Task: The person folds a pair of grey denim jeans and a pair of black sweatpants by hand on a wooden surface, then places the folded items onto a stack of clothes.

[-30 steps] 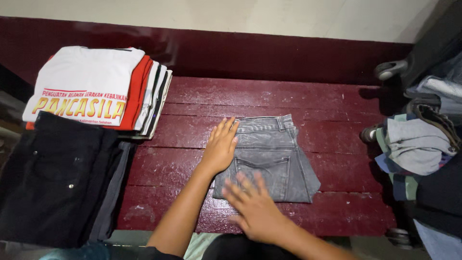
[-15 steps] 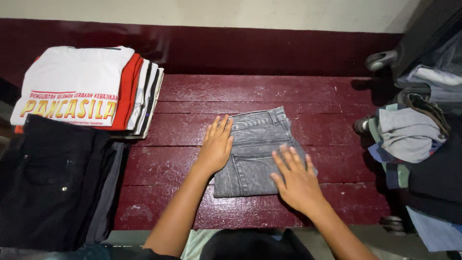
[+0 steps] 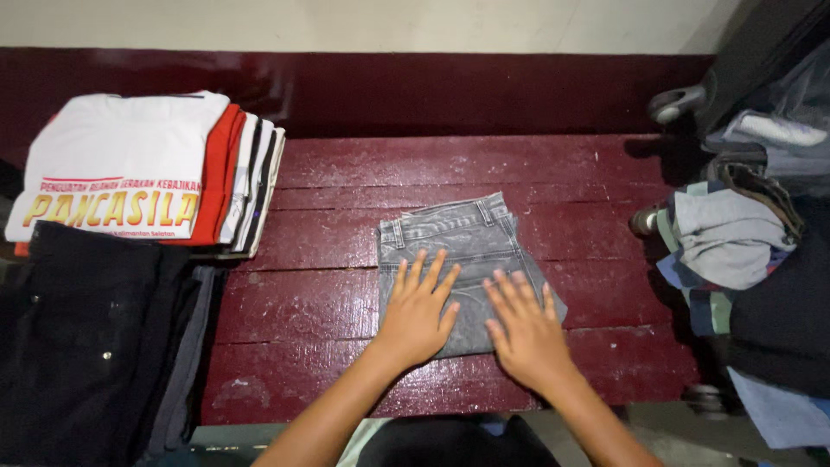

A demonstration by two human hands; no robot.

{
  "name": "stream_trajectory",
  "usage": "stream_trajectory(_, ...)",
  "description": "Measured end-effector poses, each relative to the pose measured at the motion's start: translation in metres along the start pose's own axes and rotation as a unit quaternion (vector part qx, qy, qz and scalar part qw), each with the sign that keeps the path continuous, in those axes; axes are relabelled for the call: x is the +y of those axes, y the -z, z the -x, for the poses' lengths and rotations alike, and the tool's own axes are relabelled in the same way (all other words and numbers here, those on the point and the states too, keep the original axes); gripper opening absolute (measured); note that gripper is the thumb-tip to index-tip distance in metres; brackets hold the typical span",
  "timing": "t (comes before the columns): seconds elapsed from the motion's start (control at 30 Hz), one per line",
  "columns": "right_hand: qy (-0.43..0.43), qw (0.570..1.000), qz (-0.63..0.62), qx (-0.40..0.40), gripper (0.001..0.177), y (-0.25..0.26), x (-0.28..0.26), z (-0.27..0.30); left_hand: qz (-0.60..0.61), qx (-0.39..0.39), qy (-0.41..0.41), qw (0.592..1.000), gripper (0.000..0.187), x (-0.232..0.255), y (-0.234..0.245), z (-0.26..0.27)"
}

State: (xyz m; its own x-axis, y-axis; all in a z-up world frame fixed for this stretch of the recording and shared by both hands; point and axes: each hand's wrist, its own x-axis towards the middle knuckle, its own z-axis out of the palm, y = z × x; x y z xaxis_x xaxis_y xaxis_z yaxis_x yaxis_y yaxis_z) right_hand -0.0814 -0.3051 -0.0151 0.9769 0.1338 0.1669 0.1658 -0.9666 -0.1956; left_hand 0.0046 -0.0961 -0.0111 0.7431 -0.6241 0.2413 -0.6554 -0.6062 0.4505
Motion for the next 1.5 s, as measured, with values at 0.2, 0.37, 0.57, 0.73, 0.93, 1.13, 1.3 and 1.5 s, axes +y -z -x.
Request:
stream_trajectory(0.2, -0.122, 0.992, 0.011, -0.020, 0.065, 0.005, 0.044, 0.032, 0.006, -0.014, 0.009, 1.000, 0.060, -0.001, 0.008, 0.005)
stream_trajectory(0.37, -0.206, 0.974, 0.020, -0.089, 0.062, 0.012, 0.052, 0.034, 0.010, -0.022, 0.014, 1.000, 0.058, 0.007, 0.019, -0.005)
stream_trajectory(0.57, -0.108, 0.989, -0.073, 0.067, 0.059, 0.002, 0.016, -0.009, -0.055, -0.075, 0.034, 0.995, 0.045, 0.018, 0.011, -0.058)
stream_trajectory(0.73, -0.081, 0.996, -0.040, 0.007, 0.063, -0.008, 0.004, -0.020, -0.056, -0.011, -0.063, 0.996, 0.056, 0.011, -0.037, -0.123)
stream_trajectory(0.93, 0.027, 0.998, -0.054, 0.000, 0.069, 0.001, 0.010, 0.022, -0.055, 0.020, -0.005, 0.998, 0.057, 0.008, -0.061, -0.133)
stream_trajectory(1.13, 0.051, 0.992, -0.108, -0.038, 0.068, 0.011, 0.018, 0.063, -0.042, 0.044, -0.027, 0.998, 0.053, 0.017, -0.052, -0.128)
stream_trajectory(1.3, 0.058, 0.990, -0.101, -0.083, 0.070, 0.017, 0.027, 0.060, -0.012, 0.038, -0.004, 0.999, 0.035, 0.050, -0.030, -0.072)
stream_trajectory(1.5, 0.084, 0.983, -0.112, -0.118, 0.069, 0.027, 0.033, 0.048, -0.101, 0.061, 0.174, 0.978, 0.054, 0.054, 0.000, 0.007)
